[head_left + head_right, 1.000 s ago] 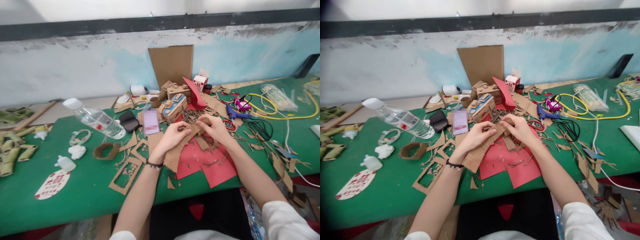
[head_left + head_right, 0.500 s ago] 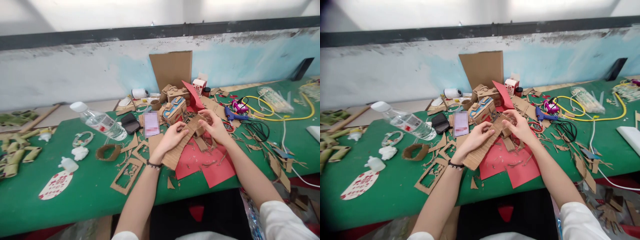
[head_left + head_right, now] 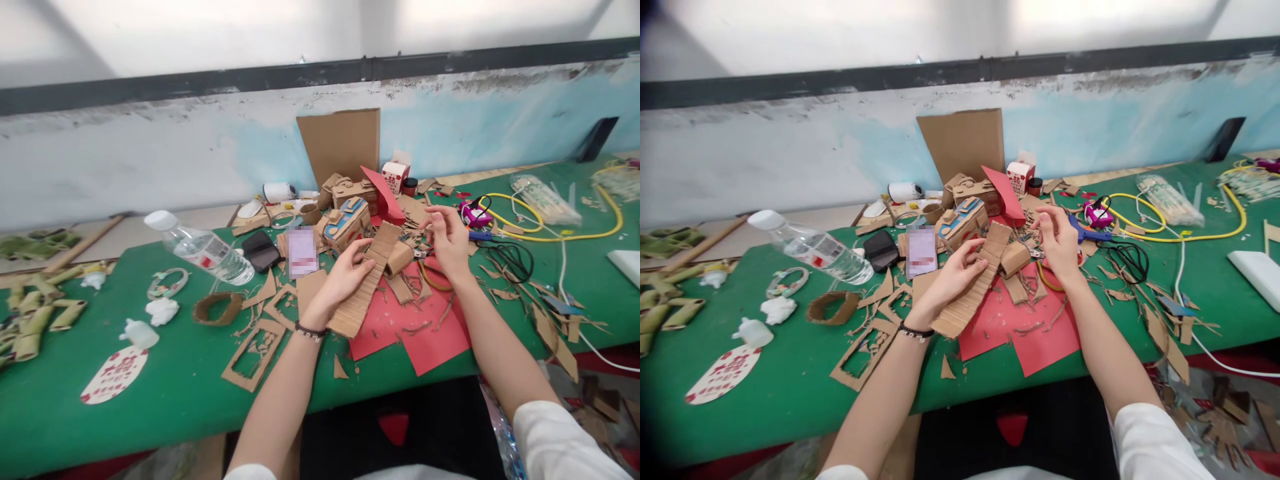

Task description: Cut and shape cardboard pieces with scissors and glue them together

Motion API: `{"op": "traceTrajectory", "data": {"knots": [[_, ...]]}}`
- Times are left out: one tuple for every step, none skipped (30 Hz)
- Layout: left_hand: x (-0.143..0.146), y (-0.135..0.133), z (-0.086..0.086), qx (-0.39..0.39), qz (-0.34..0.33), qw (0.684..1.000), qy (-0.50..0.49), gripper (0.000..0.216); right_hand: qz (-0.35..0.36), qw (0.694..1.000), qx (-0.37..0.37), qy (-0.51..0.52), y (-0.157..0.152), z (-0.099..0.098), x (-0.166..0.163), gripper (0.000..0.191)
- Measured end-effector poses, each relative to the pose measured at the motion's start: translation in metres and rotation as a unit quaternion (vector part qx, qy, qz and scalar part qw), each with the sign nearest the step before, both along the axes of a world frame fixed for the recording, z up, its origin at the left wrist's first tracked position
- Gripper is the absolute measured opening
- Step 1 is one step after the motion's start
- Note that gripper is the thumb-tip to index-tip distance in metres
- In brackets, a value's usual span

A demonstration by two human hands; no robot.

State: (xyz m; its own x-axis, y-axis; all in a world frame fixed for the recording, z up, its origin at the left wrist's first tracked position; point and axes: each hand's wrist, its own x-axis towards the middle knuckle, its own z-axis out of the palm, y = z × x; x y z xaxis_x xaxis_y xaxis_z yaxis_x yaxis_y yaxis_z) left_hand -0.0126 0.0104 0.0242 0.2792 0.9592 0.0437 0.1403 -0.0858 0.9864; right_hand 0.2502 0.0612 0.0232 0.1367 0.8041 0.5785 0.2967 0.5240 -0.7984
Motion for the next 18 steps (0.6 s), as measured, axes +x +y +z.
{"op": "traceTrajectory", "data": {"knots": [[0.0,0.0,-0.002,-0.004,0.001,1.0,-0.005,0.059,-0.002,1.0,-0.003,-0.014,-0.001,0.0,0.0,0.048],[0.001,0.0,-0.003,-0.008,0.003,1.0,-0.011,0.058,-0.002,1.0,-0.007,-0.031,-0.002,0.0,0.0,0.047],[0.001,0.0,-0.005,-0.013,0.004,1.0,-0.017,0.058,-0.001,0.999,-0.011,-0.051,-0.003,0.0,0.0,0.047],[0.002,0.0,-0.006,-0.019,0.003,0.999,-0.025,0.058,0.001,0.997,-0.013,-0.073,-0.004,0.0,-0.001,0.047],[0.002,0.0,-0.007,-0.027,0.001,0.999,-0.034,0.058,0.005,0.995,-0.014,-0.094,-0.005,-0.001,-0.001,0.046],[0.003,0.0,-0.008,-0.031,0.0,0.999,-0.043,0.058,0.011,0.994,-0.013,-0.112,-0.005,-0.001,-0.001,0.046],[0.004,0.0,-0.009,-0.03,0.002,0.998,-0.048,0.057,0.021,0.992,-0.011,-0.127,-0.006,-0.001,-0.002,0.045],[0.004,0.0,-0.009,-0.025,0.008,0.998,-0.049,0.056,0.034,0.99,-0.009,-0.138,-0.007,-0.002,-0.003,0.045],[0.005,0.0,-0.01,-0.017,0.015,0.999,-0.047,0.054,0.05,0.988,-0.008,-0.147,-0.007,-0.002,-0.004,0.045],[0.005,-0.001,-0.01,-0.011,0.022,0.999,-0.043,0.053,0.065,0.986,-0.007,-0.154,-0.008,-0.002,-0.005,0.046],[0.005,-0.001,-0.01,-0.009,0.027,0.999,-0.04,0.052,0.077,0.984,-0.005,-0.159,-0.009,-0.002,-0.007,0.046],[0.005,-0.001,-0.009,-0.01,0.027,0.999,-0.038,0.051,0.085,0.983,-0.002,-0.164,-0.01,-0.003,-0.009,0.047],[0.006,-0.002,-0.009,-0.013,0.024,0.999,-0.038,0.05,0.088,0.982,0.002,-0.168,-0.01,-0.002,-0.011,0.048],[0.006,-0.002,-0.009,-0.016,0.02,0.999,-0.039,0.049,0.089,0.981,0.006,-0.172,-0.011,-0.002,-0.013,0.049],[0.006,-0.003,-0.008,-0.016,0.017,0.999,-0.04,0.049,0.09,0.979,0.01,-0.18,-0.012,-0.002,-0.015,0.05],[0.006,-0.003,-0.008,-0.015,0.013,0.999,-0.039,0.048,0.092,0.977,0.013,-0.19,-0.013,-0.002,-0.017,0.051],[0.006,-0.003,-0.007,-0.013,0.009,0.999,-0.038,0.048,0.095,0.975,0.015,-0.2,-0.013,-0.003,-0.02,0.052],[0.007,-0.003,-0.007,-0.011,0.005,0.999,-0.038,0.048,0.098,0.973,0.017,-0.209,-0.014,-0.004,-0.022,0.053]]}}
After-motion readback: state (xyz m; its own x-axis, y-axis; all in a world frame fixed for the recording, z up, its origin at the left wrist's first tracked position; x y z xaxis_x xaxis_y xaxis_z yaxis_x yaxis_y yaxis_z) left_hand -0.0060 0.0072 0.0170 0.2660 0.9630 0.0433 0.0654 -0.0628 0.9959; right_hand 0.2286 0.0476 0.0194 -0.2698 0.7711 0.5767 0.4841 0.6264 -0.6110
